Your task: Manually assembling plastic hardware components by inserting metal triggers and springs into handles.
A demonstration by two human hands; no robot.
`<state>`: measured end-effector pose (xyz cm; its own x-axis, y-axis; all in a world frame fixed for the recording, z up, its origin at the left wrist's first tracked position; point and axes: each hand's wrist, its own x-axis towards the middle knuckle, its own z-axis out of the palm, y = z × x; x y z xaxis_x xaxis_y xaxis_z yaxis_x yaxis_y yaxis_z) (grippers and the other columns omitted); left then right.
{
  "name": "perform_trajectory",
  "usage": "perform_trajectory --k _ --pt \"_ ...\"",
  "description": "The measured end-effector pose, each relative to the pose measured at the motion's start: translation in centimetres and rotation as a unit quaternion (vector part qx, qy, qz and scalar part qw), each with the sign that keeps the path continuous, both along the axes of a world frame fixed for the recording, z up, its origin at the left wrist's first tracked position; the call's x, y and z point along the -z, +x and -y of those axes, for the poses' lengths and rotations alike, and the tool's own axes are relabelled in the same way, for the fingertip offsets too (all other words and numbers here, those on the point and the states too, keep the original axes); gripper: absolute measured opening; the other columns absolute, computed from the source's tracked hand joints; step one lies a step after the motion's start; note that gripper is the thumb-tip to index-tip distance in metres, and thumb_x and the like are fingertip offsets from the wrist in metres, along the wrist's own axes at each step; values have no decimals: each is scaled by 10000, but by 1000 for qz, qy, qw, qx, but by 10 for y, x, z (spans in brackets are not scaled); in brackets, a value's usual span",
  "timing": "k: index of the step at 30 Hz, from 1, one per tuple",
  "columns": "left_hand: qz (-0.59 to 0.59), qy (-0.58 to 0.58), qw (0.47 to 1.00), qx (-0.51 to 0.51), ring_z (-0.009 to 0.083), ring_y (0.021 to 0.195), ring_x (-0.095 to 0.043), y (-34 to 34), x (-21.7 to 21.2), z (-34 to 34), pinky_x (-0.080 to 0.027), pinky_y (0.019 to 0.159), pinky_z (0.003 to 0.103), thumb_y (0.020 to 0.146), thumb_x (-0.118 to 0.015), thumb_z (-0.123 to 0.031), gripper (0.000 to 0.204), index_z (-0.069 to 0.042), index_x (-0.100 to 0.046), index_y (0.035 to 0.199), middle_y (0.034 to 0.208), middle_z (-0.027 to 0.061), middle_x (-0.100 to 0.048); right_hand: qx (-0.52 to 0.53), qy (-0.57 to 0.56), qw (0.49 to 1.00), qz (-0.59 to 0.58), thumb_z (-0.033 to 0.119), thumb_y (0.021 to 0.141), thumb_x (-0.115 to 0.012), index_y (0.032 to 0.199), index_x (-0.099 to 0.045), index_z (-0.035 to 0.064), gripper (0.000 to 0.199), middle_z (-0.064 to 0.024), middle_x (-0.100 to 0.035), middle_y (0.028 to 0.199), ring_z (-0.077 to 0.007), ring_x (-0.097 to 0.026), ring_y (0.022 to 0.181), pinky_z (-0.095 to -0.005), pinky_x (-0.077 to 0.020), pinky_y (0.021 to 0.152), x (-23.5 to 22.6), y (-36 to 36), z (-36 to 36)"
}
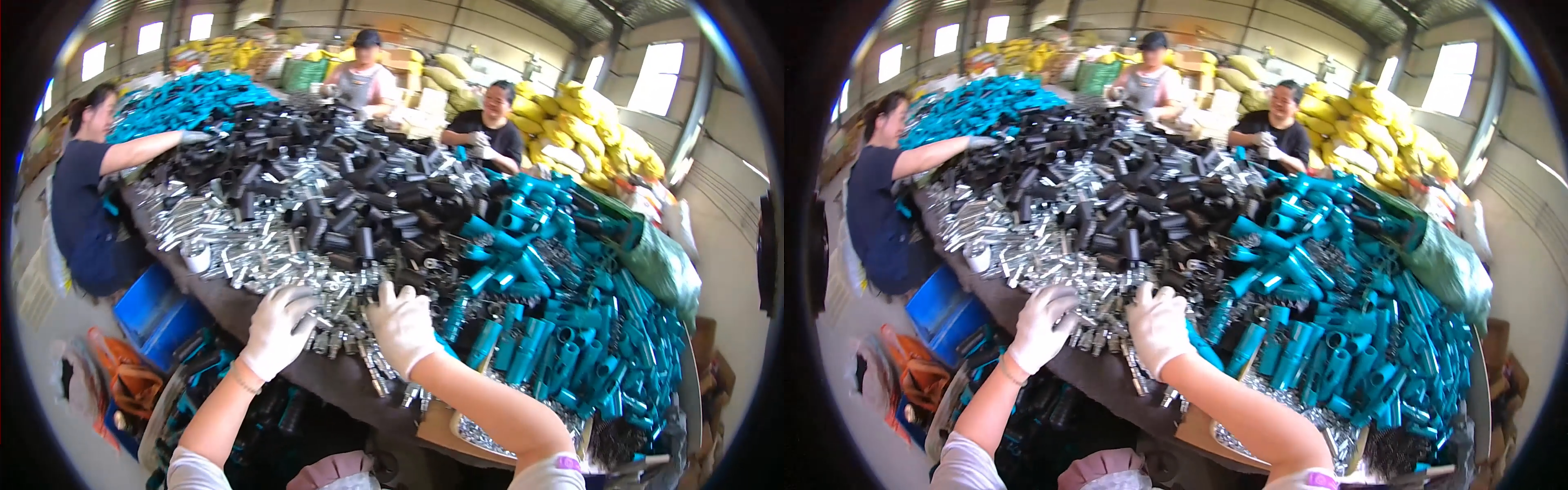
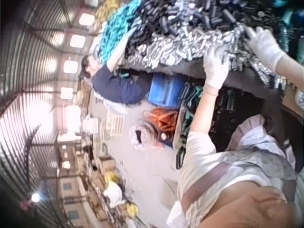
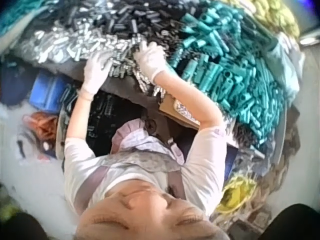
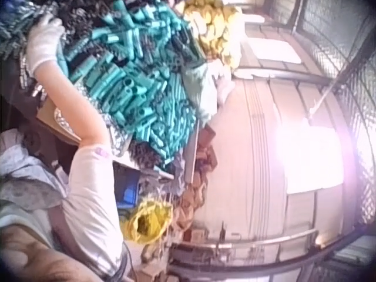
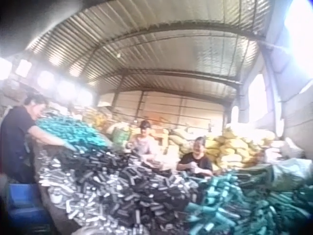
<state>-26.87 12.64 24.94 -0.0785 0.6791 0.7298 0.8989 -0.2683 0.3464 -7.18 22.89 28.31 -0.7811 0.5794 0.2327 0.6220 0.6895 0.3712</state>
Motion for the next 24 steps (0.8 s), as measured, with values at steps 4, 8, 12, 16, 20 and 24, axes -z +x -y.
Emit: perform_trajectory --k 4,8,12,16,20,24 --pt "-33 7 999 15 329 1060 -607 19 7 -4 -502 928 431 780 -709 -67 250 -68 -681 1028 1101 92 -656 25 12 999 20 159 836 -640 956 -721 186 147 -98 -527 1127 -299 -549 941 -395 -422 690 -4 8 0" --pt "-22 11 999 45 336 1074 -597 20 4 -16 -496 937 438 775 -712 -70 333 -66 -657 1104 1145 108 -633 -30 -3 997 76 117 775 -650 995 -683 138 223 -136 -520 1226 -304 -561 970 -400 -424 748 -13 20 -12" --pt "50 -9 999 8 365 1176 -571 3 -12 -37 -465 1029 432 771 -739 -101 503 -41 -610 1253 1293 153 -588 -185 17 975 -123 106 725 -637 909 -670 101 187 -132 -552 1183 -341 -593 922 -465 -498 713 -62 31 -29" --pt "70 -18 997 -32 384 1272 -512 -27 -19 -98 -419 1098 432 816 -774 -244 672 -36 -495 1391 1391 202 -514 -32 166 979 -110 94 735 -630 901 -695 109 179 -147 -572 1250 -353 -585 1031 -467 -487 846 -126 68 -100" --pt "35 -150 980 -126 402 1360 -427 -38 -35 -141 -366 1142 468 889 -677 -431 738 -59 -416 1471 1517 204 -395 208 205 955 -47 130 777 -645 1068 -725 145 302 -148 -512 1409 -349 -524 1216 -471 -424 989 -149 104 -158" --pt "-42 -226 947 -225 372 1343 -444 -27 -31 -171 -366 1073 573 883 -641 -549 732 -150 -449 1466 1480 137 -459 57 148 976 -150 130 758 -616 983 -741 115 258 -164 -593 1267 -352 -571 1152 -487 -452 933 -130 74 -153"
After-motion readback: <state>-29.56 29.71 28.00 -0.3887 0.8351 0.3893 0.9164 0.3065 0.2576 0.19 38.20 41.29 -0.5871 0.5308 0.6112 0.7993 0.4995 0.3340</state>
